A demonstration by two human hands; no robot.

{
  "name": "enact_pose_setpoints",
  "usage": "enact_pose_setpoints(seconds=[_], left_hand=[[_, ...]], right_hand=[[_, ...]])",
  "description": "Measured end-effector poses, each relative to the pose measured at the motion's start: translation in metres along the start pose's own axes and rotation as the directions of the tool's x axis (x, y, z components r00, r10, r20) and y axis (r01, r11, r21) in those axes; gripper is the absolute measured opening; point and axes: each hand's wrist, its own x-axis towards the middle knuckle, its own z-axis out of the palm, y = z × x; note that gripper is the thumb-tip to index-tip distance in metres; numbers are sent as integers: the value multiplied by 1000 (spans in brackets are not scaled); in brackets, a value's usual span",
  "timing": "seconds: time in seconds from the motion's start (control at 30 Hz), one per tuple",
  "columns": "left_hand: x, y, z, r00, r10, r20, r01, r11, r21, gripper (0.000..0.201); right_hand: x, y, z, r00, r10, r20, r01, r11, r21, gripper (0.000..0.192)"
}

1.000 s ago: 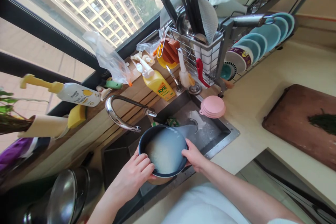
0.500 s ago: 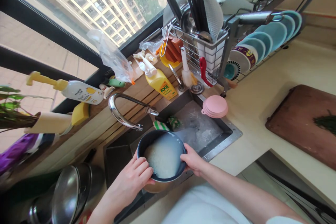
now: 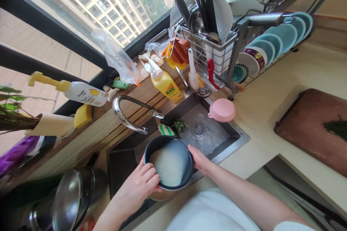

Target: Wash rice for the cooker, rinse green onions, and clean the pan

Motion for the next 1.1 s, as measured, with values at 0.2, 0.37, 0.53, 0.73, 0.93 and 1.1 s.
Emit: enact_pose_setpoints(seconds=[0.2,0.37,0.53,0.73,0.93,1.1], left_hand=[[0,5,1,1000,-3,-7,3,1000,-13,28],[1,8,0,1000,-2,-1,2,1000,-31,28],[3,11,-1,1000,6,-8,-6,999,-33,27],[10,12,-3,1000,10,-17,-10,1000,-22,29],[17,12,-3,1000,22,-15,-22,1000,-19,29],[21,12,-1,1000,0,-9,0,1000,-28,28]], right_hand=[[35,-2,-2,983,-86,-163,106,988,116,22],[51,-5,1,983,-81,-165,111,977,182,12],[55,-6,5,995,-49,-88,66,978,200,13],[59,-6,2,995,-74,-60,86,972,217,16],[61,-4,-3,997,-50,-66,65,967,246,14],[65,-3,-6,992,-98,-85,113,975,191,14]])
